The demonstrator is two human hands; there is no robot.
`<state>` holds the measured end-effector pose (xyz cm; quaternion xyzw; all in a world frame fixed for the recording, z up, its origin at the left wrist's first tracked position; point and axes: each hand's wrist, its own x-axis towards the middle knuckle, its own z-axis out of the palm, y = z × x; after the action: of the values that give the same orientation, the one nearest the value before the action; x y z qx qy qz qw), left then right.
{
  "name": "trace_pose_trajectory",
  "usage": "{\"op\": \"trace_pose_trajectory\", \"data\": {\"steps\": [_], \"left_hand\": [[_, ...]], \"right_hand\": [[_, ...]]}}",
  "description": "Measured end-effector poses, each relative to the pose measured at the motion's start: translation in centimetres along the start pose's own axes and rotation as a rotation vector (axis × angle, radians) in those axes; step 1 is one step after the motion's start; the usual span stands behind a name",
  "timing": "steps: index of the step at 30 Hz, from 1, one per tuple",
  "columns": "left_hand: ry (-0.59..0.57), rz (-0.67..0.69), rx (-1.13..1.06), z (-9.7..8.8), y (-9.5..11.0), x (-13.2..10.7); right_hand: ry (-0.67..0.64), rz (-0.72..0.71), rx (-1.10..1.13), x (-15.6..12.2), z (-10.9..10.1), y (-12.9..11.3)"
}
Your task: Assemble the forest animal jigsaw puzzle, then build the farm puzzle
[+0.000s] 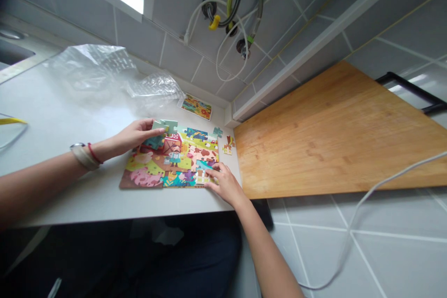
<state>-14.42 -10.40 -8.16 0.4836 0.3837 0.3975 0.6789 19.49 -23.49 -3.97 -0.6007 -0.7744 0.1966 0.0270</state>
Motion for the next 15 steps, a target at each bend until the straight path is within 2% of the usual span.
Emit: {"op": "trace_pose_trajectory", "data": {"steps": [15], "left_hand": [[-0.002, 0.021, 0.073, -0.1, 0.0, -0.1]], "right_hand": [[0.041, 0.011, 0.068, 0.0, 0.9, 1.2]]}}
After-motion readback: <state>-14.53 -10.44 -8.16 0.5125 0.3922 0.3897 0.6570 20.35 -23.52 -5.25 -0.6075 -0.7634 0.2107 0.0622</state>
